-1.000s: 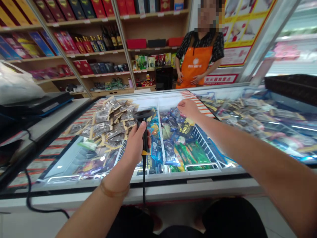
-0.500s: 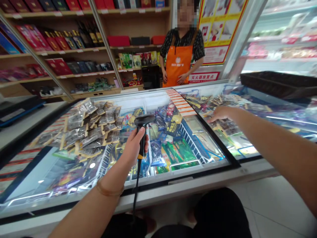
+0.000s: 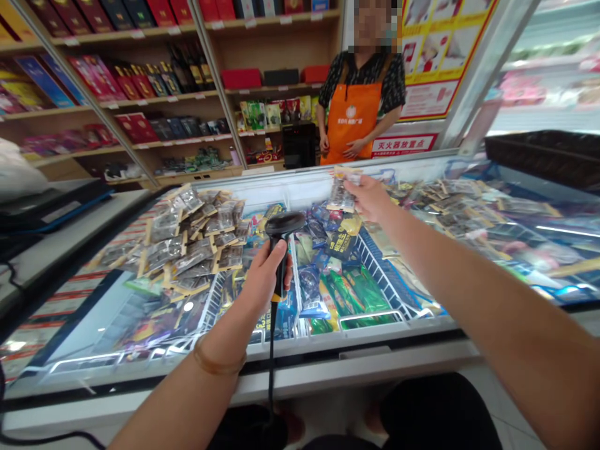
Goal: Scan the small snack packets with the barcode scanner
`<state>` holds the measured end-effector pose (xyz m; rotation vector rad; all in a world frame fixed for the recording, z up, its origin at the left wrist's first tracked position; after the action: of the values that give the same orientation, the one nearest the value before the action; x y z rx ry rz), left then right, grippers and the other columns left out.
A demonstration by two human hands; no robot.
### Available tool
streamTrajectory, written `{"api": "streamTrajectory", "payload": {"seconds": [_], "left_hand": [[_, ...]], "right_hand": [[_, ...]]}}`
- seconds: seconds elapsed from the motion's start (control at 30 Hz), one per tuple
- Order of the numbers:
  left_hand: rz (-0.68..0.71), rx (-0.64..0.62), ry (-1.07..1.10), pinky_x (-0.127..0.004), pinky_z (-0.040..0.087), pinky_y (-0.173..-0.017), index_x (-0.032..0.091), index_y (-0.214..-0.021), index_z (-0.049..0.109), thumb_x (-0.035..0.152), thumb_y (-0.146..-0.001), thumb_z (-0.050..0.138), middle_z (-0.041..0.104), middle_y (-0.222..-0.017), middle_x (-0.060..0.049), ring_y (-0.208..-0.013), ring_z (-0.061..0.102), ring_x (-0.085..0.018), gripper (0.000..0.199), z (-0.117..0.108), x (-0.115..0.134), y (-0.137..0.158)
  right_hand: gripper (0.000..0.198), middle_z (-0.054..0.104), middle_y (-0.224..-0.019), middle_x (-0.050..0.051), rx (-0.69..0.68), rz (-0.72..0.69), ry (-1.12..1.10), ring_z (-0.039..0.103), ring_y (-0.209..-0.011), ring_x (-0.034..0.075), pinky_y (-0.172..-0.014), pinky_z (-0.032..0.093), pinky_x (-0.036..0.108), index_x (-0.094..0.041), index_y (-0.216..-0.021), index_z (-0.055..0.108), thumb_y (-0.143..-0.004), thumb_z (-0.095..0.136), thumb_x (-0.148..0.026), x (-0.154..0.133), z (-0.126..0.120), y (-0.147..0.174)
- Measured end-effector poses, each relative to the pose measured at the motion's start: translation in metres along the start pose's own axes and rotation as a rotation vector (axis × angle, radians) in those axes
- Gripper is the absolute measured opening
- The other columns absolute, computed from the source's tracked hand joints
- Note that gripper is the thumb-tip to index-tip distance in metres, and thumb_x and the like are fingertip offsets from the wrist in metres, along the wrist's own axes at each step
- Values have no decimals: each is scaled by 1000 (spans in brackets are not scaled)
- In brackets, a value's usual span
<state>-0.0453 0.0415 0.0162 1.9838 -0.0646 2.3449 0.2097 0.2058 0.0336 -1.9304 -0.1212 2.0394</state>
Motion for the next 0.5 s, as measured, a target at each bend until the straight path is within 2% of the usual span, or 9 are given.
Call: {"api": "streamTrajectory", "payload": {"seconds": [0.1,0.2,0.3,0.5], "left_hand": [[-1,4,2,-22,37,-37,21,-92,50,64,-72,71,55,-66,6,-40,46,-7,52,-4,-3,-4],[10,-20,-18,-22,37,-36,21,-95,50,64,-73,71,55,-66,6,-38,45,-7,52,-6,-7,-8],[9,-48,-43,-22,37,-37,21,-93,50,64,-76,69,56,-67,6,-38,45,-6,49,-5,-11,-9],[40,-96,-69,-22,37,-38,21,-95,51,61,-79,67,56,-68,5,-39,46,-6,46,-2,-11,-7]], "right_hand": [[13,73,-81,0,-126,167,-254,70,-73,16,-75,58,35,-20,-98,62,-89,65,-30,27,61,6],[19,70,-78,-1,-153,205,-312,68,-71,16,-71,57,32,-21,-95,61,-87,66,-37,46,94,12],[25,67,-74,-1,-164,218,-280,66,-69,16,-67,54,29,-21,-92,60,-84,69,-42,58,104,16],[31,63,-72,-2,-192,211,-237,63,-64,14,-61,50,26,-21,-95,55,-82,70,-45,61,102,16]]}}
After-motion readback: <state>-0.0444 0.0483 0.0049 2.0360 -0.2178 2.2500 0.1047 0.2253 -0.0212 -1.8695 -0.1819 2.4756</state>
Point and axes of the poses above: each hand's wrist, its own y-axis away from the middle knuckle, its own z-axis out of the palm, x = y × z, the point moved 5 cm from there along -y, towards the middle knuckle
